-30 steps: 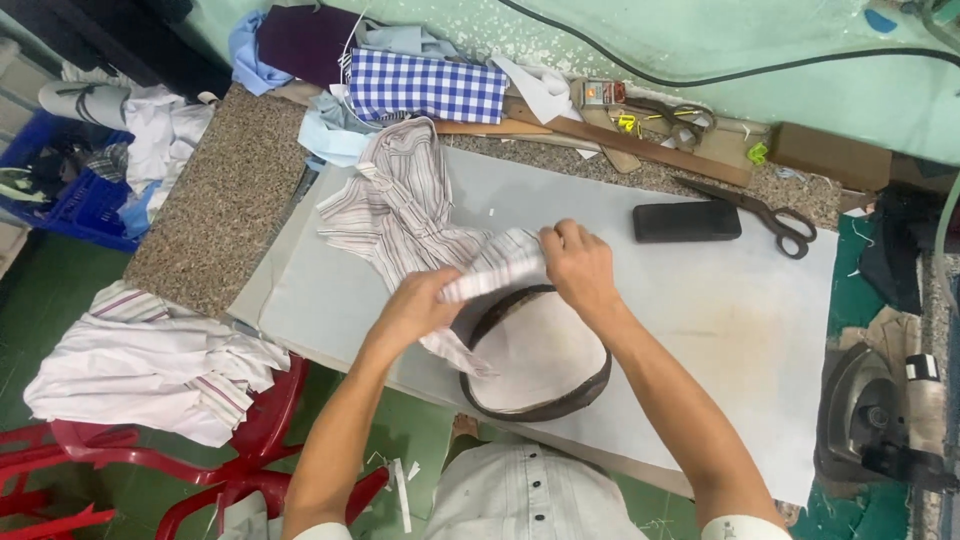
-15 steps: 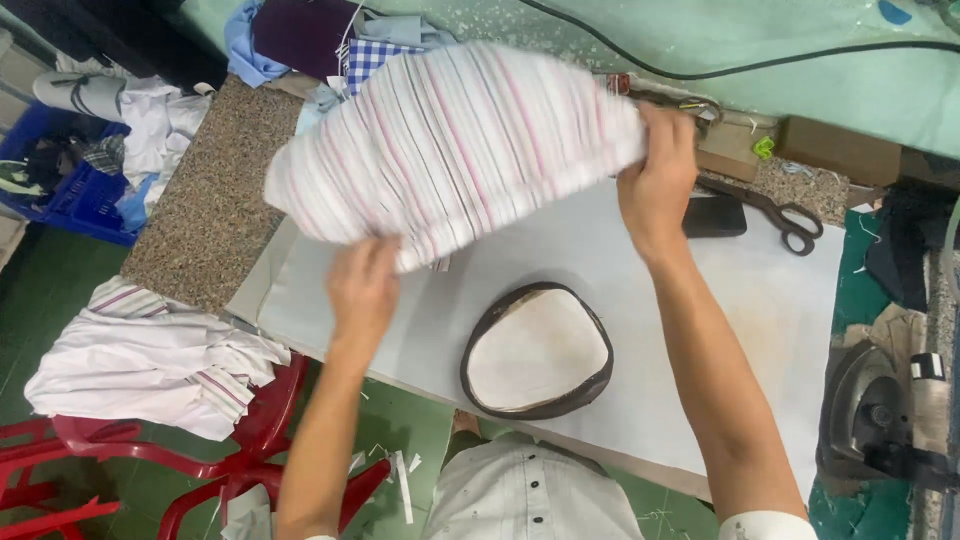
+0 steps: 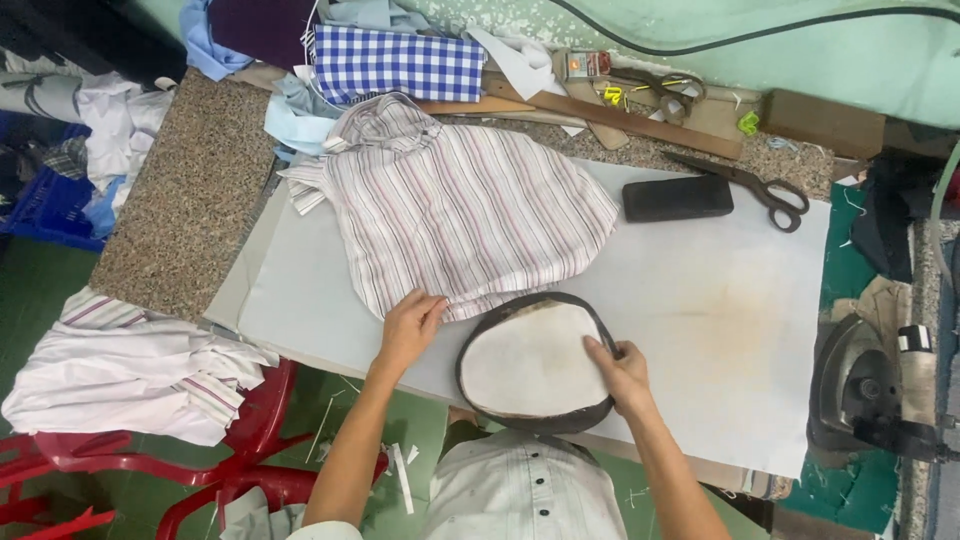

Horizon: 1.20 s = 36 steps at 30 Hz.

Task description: The person irons a light green shirt on a white ironing board, then moves to a red chair to pick up a striped shirt. They place the striped shirt on the board, use a small ironing cushion to press the collar, and continue ironing the body of the shirt with a steam iron.

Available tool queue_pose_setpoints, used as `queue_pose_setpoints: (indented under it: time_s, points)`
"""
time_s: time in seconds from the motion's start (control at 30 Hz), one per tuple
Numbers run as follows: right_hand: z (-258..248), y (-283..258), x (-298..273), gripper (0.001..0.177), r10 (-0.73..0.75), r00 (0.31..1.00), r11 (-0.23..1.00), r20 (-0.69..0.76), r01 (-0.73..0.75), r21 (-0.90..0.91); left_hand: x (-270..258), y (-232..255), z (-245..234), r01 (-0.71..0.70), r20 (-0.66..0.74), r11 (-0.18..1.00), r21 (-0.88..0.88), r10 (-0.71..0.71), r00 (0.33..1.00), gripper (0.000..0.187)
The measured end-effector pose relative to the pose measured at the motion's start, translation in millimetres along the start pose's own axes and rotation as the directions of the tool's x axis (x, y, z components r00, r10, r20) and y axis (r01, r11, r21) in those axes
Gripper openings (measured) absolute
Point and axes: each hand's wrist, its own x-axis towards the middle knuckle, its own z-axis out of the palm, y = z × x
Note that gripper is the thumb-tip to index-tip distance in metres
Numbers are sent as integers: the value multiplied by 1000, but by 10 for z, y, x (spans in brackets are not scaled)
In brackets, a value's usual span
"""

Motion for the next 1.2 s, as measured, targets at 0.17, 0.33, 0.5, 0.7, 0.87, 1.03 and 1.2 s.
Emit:
queue_pose_setpoints:
  time_s: [0.17, 0.33, 0.5, 0.7, 0.87, 1.03, 1.2]
  points:
    - [-38, 56, 97, 59, -455, 845, 853, -280, 323, -410, -61, 35, 199, 35, -107, 993, -110, -46, 993, 22]
    - [1157, -769, 99, 93, -958, 107, -48, 265, 854, -518, -41, 312, 397, -225, -274, 974, 16, 220, 936, 16]
    - [1502, -1197, 314, 43, -811, 293, 195, 507, 951, -239, -28, 104, 433, -84, -433, 963, 257, 192, 881, 32]
    - [971, -1876, -341, 37, -873, 206, 181, 443, 979, -99, 162, -487, -63, 550, -719, 835, 28, -366, 591, 40]
    - [1112, -2999, -340, 46, -647, 293, 52, 704, 938, -343, 618, -933, -1208, 618, -747, 784, -65, -449, 490, 52]
    - [1270, -4091, 486, 43, -907, -377, -370, 187, 504, -780, 1282, 196, -2798, 167, -864, 935, 312, 207, 459, 39]
    - [835, -3577, 547, 47, -952, -253, -294, 174, 590, -752, 710, 277, -2080, -55, -692, 876, 480, 416, 589, 34]
